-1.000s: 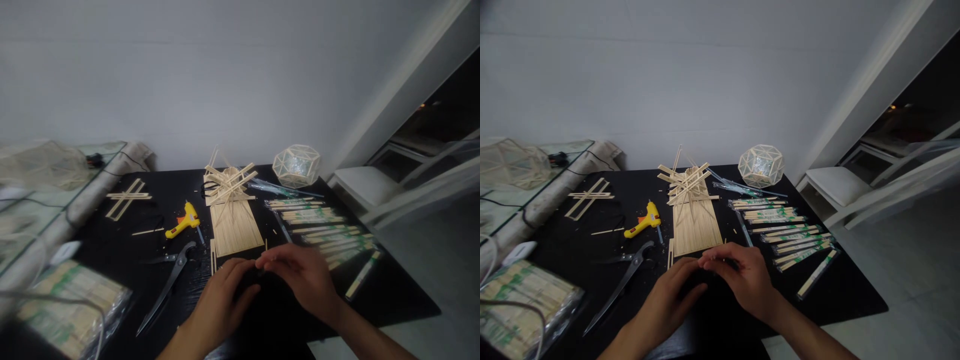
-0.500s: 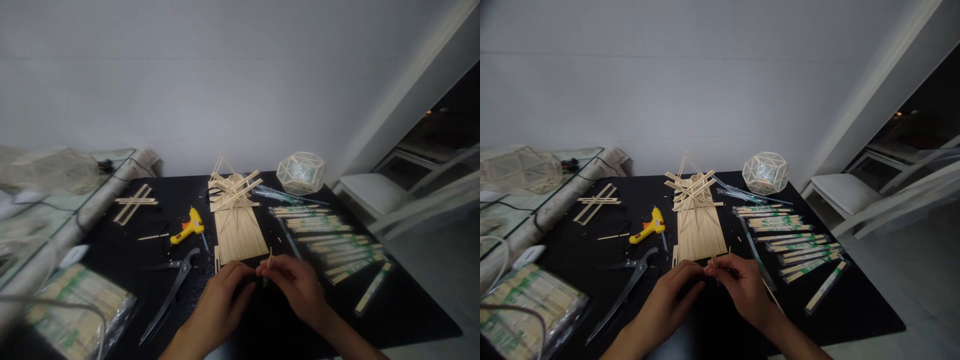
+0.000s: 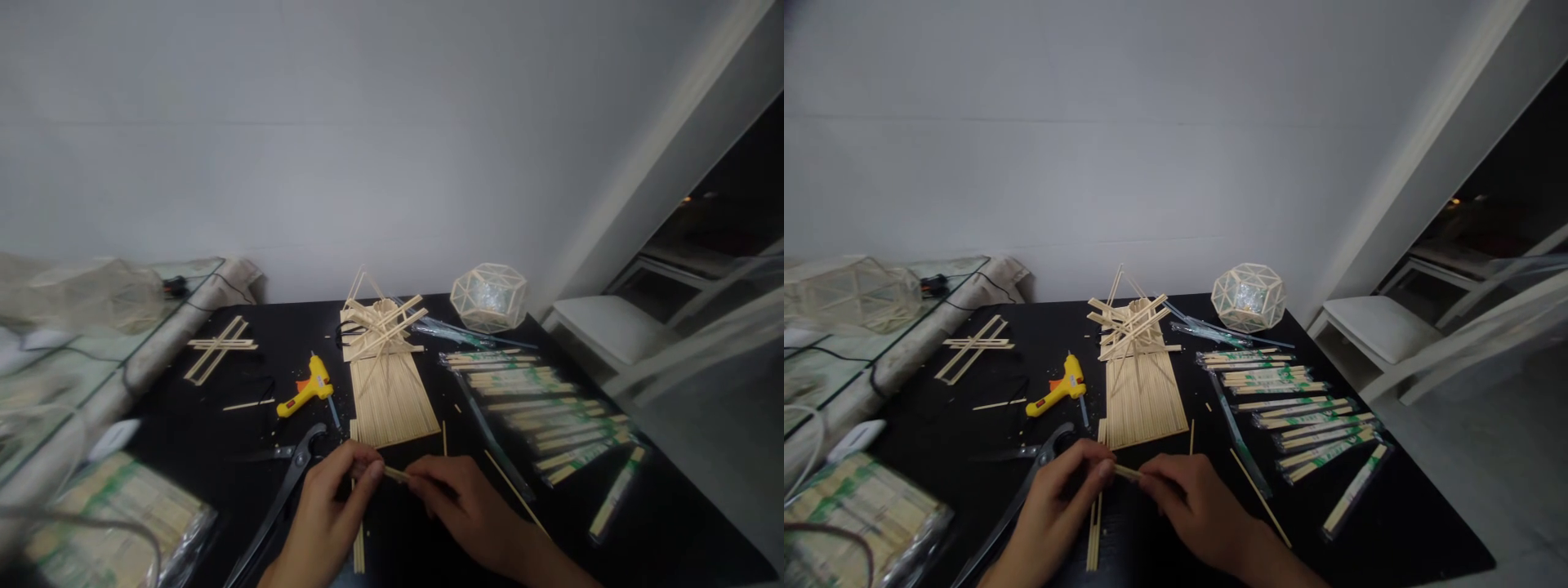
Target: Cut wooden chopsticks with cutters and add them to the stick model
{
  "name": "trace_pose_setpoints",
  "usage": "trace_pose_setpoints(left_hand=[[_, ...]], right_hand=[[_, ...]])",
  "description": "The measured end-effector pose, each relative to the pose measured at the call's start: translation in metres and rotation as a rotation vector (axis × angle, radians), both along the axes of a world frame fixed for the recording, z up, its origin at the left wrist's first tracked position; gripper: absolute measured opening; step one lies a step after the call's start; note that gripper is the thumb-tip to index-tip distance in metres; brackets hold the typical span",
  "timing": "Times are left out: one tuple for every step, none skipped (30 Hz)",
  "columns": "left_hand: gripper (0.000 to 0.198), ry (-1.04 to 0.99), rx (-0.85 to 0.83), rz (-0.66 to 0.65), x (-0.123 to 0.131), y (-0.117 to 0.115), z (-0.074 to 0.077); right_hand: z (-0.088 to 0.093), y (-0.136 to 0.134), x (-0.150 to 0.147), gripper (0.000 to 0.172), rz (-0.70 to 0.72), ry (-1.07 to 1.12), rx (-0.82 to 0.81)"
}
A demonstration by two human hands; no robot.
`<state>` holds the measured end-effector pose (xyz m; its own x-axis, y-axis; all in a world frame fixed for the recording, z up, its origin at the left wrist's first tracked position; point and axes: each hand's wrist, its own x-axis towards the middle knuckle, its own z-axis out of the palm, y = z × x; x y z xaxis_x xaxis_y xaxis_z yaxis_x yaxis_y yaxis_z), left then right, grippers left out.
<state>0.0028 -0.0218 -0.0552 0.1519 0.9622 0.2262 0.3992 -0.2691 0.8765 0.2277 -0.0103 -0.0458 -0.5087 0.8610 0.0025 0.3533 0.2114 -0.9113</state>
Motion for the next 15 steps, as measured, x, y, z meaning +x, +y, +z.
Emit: trace_pose_setpoints(left_hand=[[0.029,0.013,-0.011,0.001,-0.002,0.0,-0.001],[0.03,0.03,-0.024,-0.007,-0.004,0.001,-0.002],[0.031,0.046,-0.033,-0.015,-0.006,0.002,-0.003],[0.033,0.058,-0.034,-0.015,-0.009,0.003,-0.003],[0.034,0.066,-0.029,-0.007,-0.012,0.005,-0.003],[0.036,0.067,-0.019,0.011,-0.015,0.007,-0.002],[0.037,0.062,-0.01,0.037,-0.018,0.009,-0.001],[0.038,0.052,-0.004,0.066,-0.022,0.011,0.0],[0.038,0.038,-0.002,0.101,-0.025,0.013,0.002],[0.038,0.019,0.0,0.134,-0.03,0.015,0.004],[0.039,-0.005,0.004,0.175,-0.034,0.018,0.005],[0.039,-0.032,0.009,0.22,-0.038,0.021,0.007],[0.04,-0.06,0.019,0.268,-0.043,0.023,0.009],[0.04,-0.081,0.033,0.323,-0.047,0.026,0.012],[0.04,-0.087,0.047,0.373,-0.051,0.028,0.014]], right_hand=[[0.001,0.0,0.001,0.041,0.014,-0.018,-0.005],[0.001,-0.001,0.002,0.04,0.023,-0.036,-0.01],[0.001,-0.001,0.003,0.039,0.029,-0.055,-0.017],[0.001,-0.001,0.005,0.038,0.033,-0.075,-0.026],[0.002,0.0,0.007,0.038,0.035,-0.095,-0.034],[0.002,0.0,0.009,0.039,0.035,-0.113,-0.039],[0.003,0.001,0.011,0.039,0.031,-0.13,-0.041],[0.004,0.001,0.015,0.04,0.022,-0.146,-0.035],[0.005,0.002,0.018,0.041,0.014,-0.159,-0.024],[0.006,0.004,0.023,0.042,0.004,-0.172,-0.008],[0.007,0.006,0.029,0.042,-0.005,-0.187,0.012],[0.008,0.008,0.035,0.041,-0.012,-0.204,0.033],[0.009,0.012,0.043,0.039,-0.02,-0.224,0.053],[0.01,0.016,0.052,0.036,-0.035,-0.248,0.08],[0.01,0.021,0.061,0.035,-0.048,-0.28,0.096]])
